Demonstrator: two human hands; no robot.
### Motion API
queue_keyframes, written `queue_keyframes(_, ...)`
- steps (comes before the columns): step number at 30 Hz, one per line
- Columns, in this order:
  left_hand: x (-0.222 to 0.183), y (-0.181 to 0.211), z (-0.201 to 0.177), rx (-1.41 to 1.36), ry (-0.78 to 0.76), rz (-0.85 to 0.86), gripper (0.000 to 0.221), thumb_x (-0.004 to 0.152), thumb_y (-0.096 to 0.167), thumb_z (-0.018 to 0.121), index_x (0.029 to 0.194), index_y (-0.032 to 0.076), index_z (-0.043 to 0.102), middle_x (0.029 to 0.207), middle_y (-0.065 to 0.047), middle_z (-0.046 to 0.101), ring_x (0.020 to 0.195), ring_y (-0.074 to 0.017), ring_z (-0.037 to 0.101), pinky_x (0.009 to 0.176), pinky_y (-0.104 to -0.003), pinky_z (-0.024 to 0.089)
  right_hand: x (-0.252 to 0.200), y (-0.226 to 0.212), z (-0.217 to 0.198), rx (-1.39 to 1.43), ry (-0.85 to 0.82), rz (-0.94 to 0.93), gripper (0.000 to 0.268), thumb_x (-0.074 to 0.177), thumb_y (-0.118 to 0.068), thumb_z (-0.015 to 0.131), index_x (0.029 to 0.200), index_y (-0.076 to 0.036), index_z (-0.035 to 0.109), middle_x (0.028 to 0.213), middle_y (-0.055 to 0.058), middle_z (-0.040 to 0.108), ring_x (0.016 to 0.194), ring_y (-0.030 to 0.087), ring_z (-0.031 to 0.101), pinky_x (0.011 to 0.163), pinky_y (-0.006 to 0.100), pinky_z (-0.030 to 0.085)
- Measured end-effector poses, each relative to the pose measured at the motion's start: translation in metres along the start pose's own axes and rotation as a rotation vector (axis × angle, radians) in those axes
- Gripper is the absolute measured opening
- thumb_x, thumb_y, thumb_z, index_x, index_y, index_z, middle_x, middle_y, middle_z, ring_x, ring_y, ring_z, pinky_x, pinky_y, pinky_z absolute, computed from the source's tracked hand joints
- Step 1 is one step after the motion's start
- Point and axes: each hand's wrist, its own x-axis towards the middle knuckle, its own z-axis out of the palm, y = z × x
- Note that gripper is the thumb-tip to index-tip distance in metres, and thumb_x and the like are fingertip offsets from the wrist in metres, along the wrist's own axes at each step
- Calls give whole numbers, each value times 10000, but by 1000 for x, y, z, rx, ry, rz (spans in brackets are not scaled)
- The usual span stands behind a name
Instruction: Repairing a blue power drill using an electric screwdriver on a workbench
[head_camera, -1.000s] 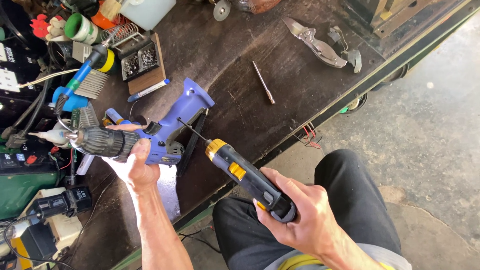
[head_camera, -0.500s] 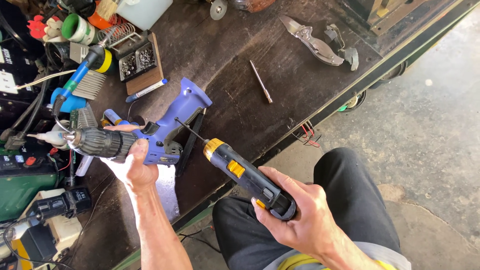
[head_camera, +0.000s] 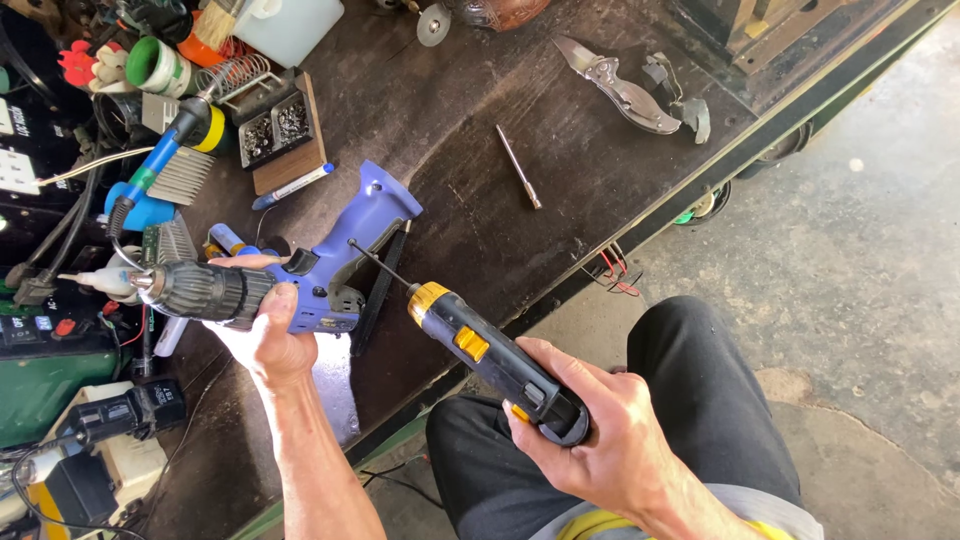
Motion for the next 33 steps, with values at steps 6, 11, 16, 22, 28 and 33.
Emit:
queue_keyframes(6, 0, 0, 0, -3, -4, -1, 563, 787, 73, 624, 1308, 121, 414, 1172, -98, 587, 1296, -136, 504, 1288, -421, 336, 1, -2, -1, 13, -13, 4, 487, 839, -247, 748, 1266, -43, 637, 758, -11, 680, 502, 134, 586, 515, 222, 536)
queue_keyframes(11, 0, 0, 0, -36, 37, -39, 606, 743, 28, 604, 1316, 113, 428, 1143, -83, 587, 1126, -116, 556, 1230, -388, 403, 1, -2, -2, 36, -6, 34, 494, 825, -231, 769, 1265, -47, 643, 807, 12, 730, 553, 135, 645, 565, 224, 560)
queue_keyframes(16, 2, 2, 1, 15, 15, -11, 538, 743, 123, 660, 1236, 121, 445, 1124, -77, 589, 1124, -134, 553, 1184, -373, 434, 2, -3, -3, 28, -22, 21, 488, 833, -240, 762, 1263, -45, 641, 817, 4, 723, 561, 138, 653, 567, 223, 567)
queue_keyframes(22, 1, -2, 0, -45, 4, -7, 597, 780, 68, 629, 1338, 108, 421, 1195, -113, 597, 1274, -137, 525, 1272, -417, 365, 1, -2, -2, 23, -16, 0, 487, 842, -241, 745, 1271, -39, 635, 818, 12, 718, 554, 141, 636, 572, 226, 564)
queue_keyframes(28, 7, 16, 13, 95, 88, -54, 362, 628, 117, 603, 981, 41, 607, 972, -43, 577, 876, -128, 540, 885, -265, 458, -1, 1, -1, 27, 3, 25, 507, 810, -215, 778, 1268, -41, 646, 844, 11, 744, 596, 126, 696, 586, 220, 591)
queue_keyframes(33, 0, -10, -9, -60, -3, -22, 550, 792, 45, 639, 1301, 160, 467, 1144, -34, 584, 1055, -72, 534, 1118, -315, 439, 0, -2, -3, 19, -15, 14, 492, 833, -244, 753, 1269, -44, 642, 792, 2, 707, 551, 132, 639, 561, 220, 566)
